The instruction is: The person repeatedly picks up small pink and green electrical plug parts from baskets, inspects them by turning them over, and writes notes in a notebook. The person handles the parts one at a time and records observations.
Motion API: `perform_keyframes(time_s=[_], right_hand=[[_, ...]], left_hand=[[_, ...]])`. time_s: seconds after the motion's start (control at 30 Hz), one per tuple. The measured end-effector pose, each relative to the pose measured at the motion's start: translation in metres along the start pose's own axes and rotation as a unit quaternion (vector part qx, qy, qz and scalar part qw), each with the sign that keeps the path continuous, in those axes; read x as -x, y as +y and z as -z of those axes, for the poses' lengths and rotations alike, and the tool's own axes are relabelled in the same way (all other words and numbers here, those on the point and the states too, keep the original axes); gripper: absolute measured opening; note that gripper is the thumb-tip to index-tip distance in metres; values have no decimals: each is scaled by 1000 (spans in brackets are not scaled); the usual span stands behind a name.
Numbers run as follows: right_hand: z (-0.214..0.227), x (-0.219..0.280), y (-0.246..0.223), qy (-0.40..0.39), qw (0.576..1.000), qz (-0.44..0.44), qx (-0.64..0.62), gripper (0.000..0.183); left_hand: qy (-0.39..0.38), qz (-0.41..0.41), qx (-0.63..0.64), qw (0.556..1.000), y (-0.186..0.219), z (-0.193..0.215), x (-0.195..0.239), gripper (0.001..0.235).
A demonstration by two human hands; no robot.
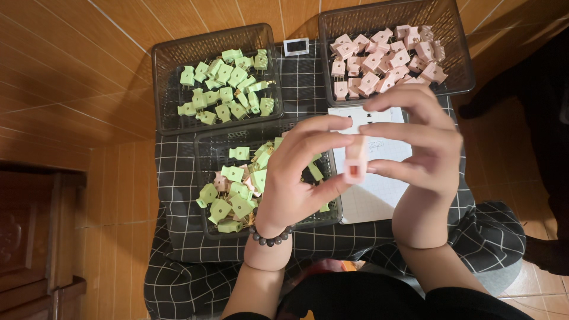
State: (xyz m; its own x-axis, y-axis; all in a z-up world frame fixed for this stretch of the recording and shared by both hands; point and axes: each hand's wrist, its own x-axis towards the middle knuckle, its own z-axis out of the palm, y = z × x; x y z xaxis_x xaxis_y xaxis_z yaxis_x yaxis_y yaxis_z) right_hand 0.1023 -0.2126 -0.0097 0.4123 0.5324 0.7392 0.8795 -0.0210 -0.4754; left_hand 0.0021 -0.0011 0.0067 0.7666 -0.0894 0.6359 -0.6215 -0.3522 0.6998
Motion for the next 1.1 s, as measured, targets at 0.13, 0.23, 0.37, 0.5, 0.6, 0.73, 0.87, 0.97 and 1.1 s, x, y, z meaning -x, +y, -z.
perform_keyframes(time_s=[0.13, 0.23, 0.37, 0.5, 0.6, 0.73, 0.87, 0.97, 1.1], right_hand=[[-6, 0, -5, -22, 999, -36, -7, 39], [-9, 4, -3, 16, 999, -34, -27, 34], [-11, 10, 7, 49, 996, 24, -64, 31], [-12, 5, 4, 62, 994, 29, -81, 27], [-9, 7, 6, 70, 995, 24, -72, 35], [-8, 4, 1, 67, 995, 8, -73, 37], [-8, -4, -6, -4, 999, -18, -51, 31], [-11, -6, -5, -50, 998, -6, -45, 33], [-14, -3, -2, -67, 996, 2, -50, 41]], left_hand=[[-3, 1, 13, 1000, 4, 1, 0, 31], [10, -16, -13, 1000, 1, 1, 1, 31], [25, -28, -39, 999, -2, 0, 3, 29], [32, -16, -44, 998, 2, 1, 1, 33], [45, 19, -58, 997, 3, -1, 3, 43], [52, 40, -44, 997, 2, -2, 6, 48], [88, -22, 4, 996, -8, -6, 15, 61], [82, -47, 11, 995, -6, -9, 16, 59], [56, -48, -1, 997, -5, -12, 18, 52]])
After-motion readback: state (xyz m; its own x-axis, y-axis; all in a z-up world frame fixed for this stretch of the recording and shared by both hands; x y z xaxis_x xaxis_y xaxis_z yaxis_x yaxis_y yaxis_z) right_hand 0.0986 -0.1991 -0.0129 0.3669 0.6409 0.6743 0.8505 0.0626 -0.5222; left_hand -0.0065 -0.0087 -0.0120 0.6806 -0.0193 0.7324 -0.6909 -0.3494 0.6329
